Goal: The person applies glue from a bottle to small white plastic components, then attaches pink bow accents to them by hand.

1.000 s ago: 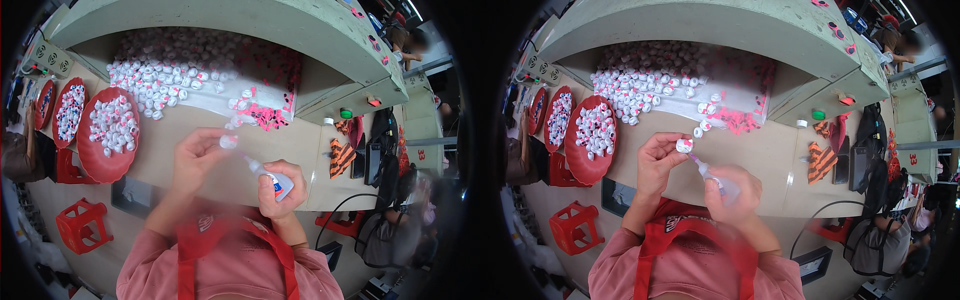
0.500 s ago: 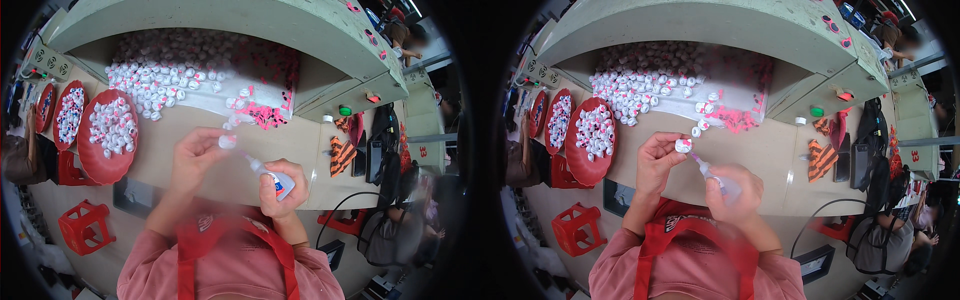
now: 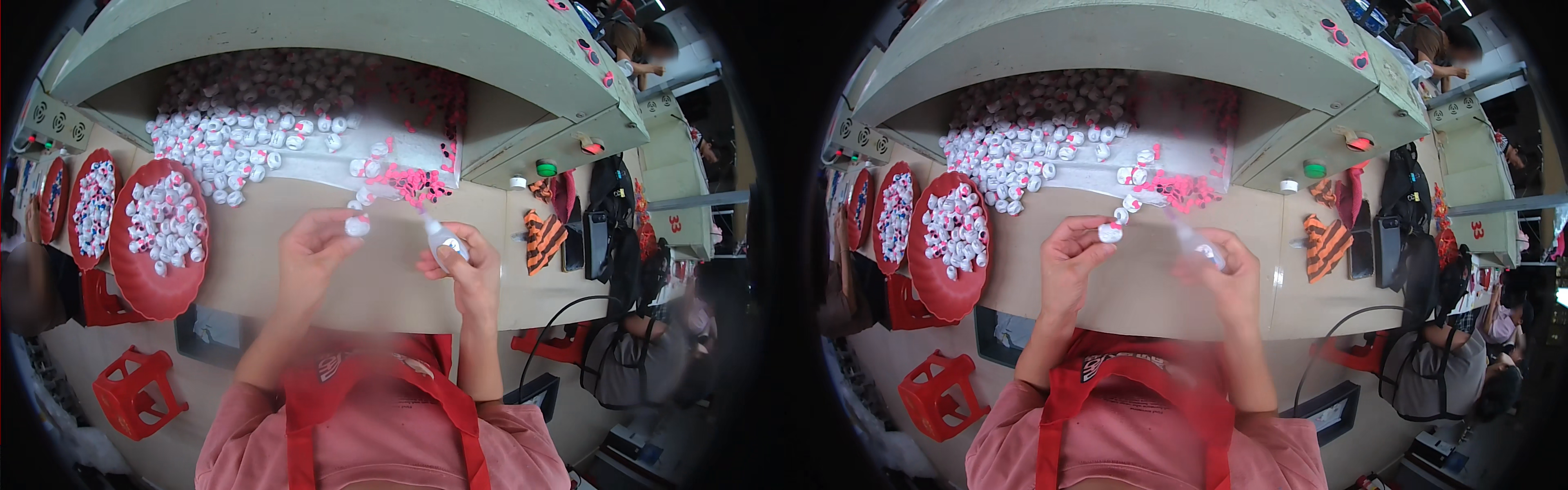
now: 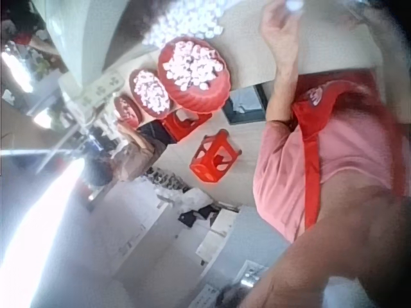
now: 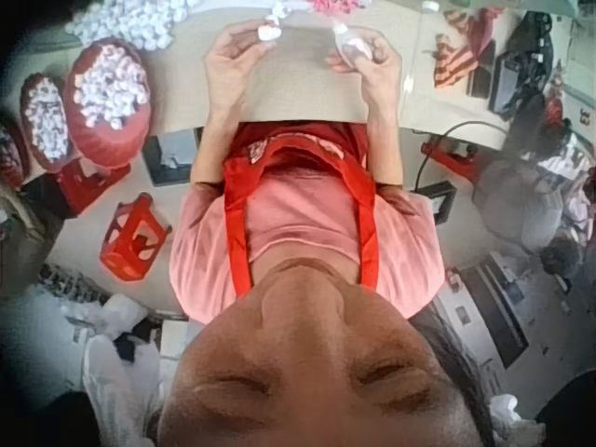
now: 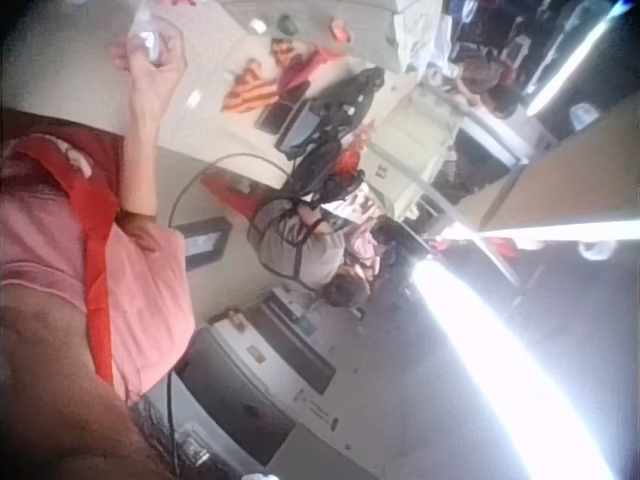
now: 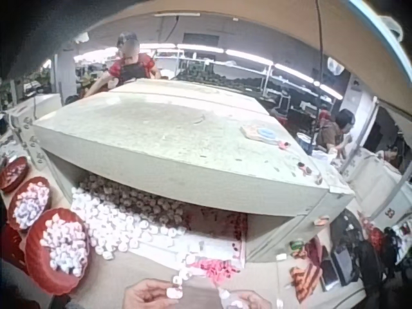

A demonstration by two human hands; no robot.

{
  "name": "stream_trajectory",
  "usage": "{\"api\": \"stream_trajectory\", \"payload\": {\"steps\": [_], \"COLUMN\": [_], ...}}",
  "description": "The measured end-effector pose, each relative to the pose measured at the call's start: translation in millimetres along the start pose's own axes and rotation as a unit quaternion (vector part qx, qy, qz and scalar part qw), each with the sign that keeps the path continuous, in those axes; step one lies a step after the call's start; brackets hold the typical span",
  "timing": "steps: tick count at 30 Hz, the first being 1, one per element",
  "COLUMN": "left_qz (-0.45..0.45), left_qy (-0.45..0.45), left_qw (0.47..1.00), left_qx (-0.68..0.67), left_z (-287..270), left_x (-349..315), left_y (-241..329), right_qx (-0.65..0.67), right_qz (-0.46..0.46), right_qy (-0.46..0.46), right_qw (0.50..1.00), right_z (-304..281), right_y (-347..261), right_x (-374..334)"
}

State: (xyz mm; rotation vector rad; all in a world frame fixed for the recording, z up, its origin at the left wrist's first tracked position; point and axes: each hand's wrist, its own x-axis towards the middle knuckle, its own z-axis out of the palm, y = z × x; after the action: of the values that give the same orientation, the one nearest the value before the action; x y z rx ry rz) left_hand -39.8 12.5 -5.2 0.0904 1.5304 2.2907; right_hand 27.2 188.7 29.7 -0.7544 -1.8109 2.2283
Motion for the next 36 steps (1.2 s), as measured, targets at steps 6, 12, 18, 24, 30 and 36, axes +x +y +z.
{"api": "stream_trajectory", "payload": {"steps": [6,12,18,24,30,36], "left_qz": [-0.064,-0.020,-0.009,0.035,0.014,-0.001], "left_qy": [-0.046,-0.001,-0.012,-0.026,-0.053,-0.026], "left_qw": [0.996,0.999,1.000,0.999,0.997,0.995], "left_qx": [0.044,0.036,0.000,0.001,-0.046,-0.093], "left_z": [0.0,-5.0,15.7,18.7,11.1,9.6], "left_x": [8.0,1.4,0.1,-5.0,-8.7,-8.5], "left_y": [-36.8,-20.5,-22.4,-10.2,-0.2,0.6], "right_qx": [-0.385,-0.547,-0.129,-0.133,-0.170,-0.140], "right_qz": [-0.033,-0.221,0.032,-0.036,-0.051,-0.055], "right_qy": [0.086,0.102,-0.073,-0.097,-0.078,-0.098], "right_qw": [0.918,0.801,0.988,0.986,0.981,0.984], "right_z": [-10.7,-9.9,5.1,22.9,32.0,34.3], "right_y": [47.0,48.0,1.0,0.5,2.0,3.1], "right_x": [56.4,67.7,11.4,4.4,4.0,2.6]}}
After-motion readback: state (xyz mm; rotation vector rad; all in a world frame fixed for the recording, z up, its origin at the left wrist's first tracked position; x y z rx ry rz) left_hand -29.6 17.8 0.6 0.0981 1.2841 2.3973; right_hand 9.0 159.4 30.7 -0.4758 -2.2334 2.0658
